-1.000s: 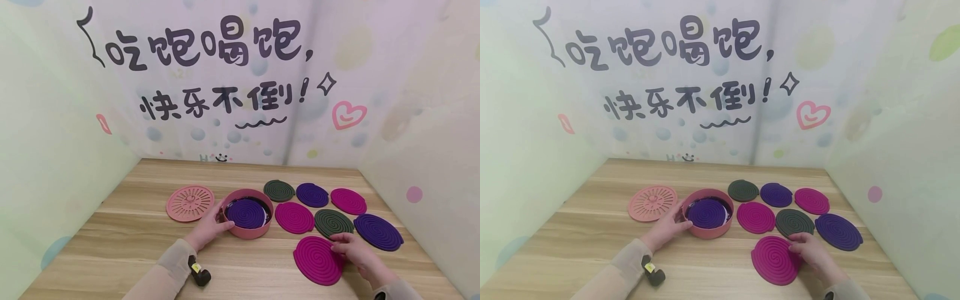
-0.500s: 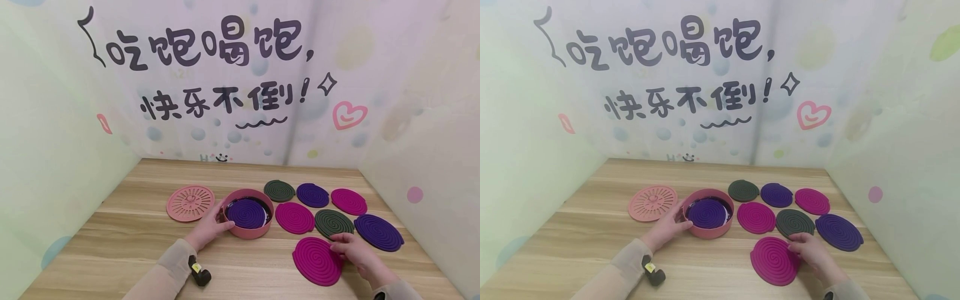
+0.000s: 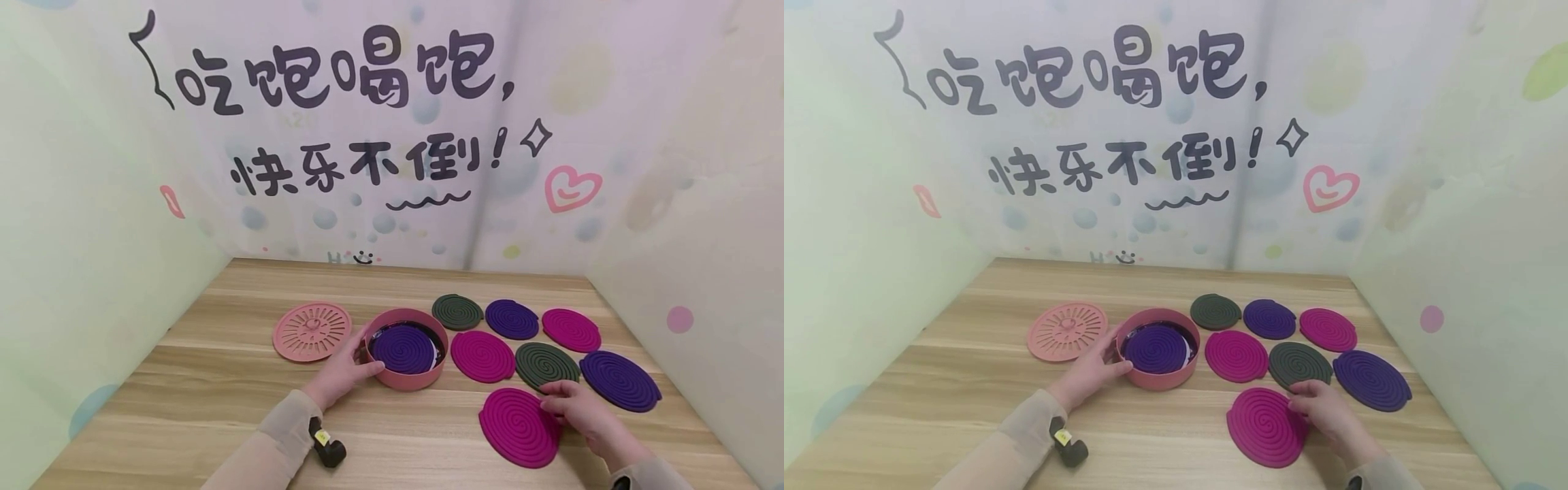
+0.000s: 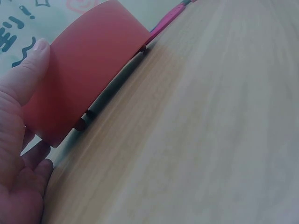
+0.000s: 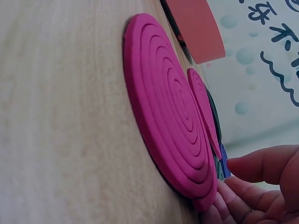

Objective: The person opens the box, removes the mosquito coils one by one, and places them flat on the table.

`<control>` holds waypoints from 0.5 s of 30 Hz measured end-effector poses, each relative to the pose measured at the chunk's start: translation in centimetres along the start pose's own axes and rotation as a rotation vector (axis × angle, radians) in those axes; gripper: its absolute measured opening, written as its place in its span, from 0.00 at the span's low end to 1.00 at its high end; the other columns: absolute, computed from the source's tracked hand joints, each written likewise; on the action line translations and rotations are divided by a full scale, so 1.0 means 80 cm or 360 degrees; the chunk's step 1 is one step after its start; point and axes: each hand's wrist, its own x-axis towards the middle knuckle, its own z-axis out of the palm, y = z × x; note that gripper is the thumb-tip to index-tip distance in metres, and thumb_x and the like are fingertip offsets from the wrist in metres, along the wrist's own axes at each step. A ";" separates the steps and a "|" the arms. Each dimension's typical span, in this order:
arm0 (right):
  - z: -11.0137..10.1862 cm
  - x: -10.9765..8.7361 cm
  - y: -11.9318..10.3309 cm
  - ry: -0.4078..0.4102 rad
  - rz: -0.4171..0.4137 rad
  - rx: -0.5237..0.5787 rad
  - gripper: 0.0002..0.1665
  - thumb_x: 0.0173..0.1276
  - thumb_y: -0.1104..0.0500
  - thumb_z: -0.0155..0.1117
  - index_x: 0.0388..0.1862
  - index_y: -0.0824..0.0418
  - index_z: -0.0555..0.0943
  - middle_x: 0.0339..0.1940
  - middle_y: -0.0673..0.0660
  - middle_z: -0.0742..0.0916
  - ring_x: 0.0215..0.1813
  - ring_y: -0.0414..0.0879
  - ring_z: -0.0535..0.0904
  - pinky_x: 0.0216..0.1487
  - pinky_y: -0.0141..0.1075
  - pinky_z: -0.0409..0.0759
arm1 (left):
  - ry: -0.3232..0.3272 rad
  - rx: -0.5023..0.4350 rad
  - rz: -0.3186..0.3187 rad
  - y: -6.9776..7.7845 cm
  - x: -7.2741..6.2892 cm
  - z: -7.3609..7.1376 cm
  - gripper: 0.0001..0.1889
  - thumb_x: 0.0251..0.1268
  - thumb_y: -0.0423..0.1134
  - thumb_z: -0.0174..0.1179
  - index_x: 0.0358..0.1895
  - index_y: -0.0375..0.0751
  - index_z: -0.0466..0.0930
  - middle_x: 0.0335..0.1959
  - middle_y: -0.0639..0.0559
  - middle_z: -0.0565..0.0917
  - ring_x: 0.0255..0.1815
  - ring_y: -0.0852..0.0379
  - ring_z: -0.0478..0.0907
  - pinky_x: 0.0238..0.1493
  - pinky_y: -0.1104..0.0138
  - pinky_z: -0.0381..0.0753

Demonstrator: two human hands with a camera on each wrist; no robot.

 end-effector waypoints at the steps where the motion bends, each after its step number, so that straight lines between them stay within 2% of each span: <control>1: 0.000 0.000 0.000 -0.0002 0.0000 0.0006 0.26 0.63 0.68 0.59 0.56 0.82 0.68 0.38 0.54 0.83 0.37 0.41 0.79 0.37 0.34 0.80 | -0.0001 0.0004 -0.0001 0.000 0.000 0.000 0.44 0.59 0.41 0.68 0.76 0.48 0.52 0.73 0.43 0.60 0.73 0.44 0.57 0.71 0.50 0.56; 9: -0.005 -0.003 -0.006 0.0007 0.0034 -0.0012 0.26 0.63 0.67 0.61 0.56 0.80 0.68 0.35 0.54 0.83 0.36 0.43 0.78 0.36 0.36 0.81 | -0.0007 0.0029 -0.0017 -0.001 0.001 -0.001 0.45 0.58 0.45 0.69 0.76 0.49 0.52 0.72 0.44 0.62 0.72 0.46 0.59 0.70 0.51 0.59; 15: -0.013 -0.002 -0.028 -0.0001 -0.0020 -0.0122 0.28 0.67 0.63 0.59 0.61 0.79 0.67 0.43 0.59 0.83 0.43 0.46 0.79 0.42 0.42 0.80 | -0.0042 0.0000 -0.0019 -0.003 0.001 -0.001 0.47 0.58 0.45 0.69 0.77 0.48 0.50 0.73 0.44 0.61 0.73 0.46 0.57 0.71 0.52 0.58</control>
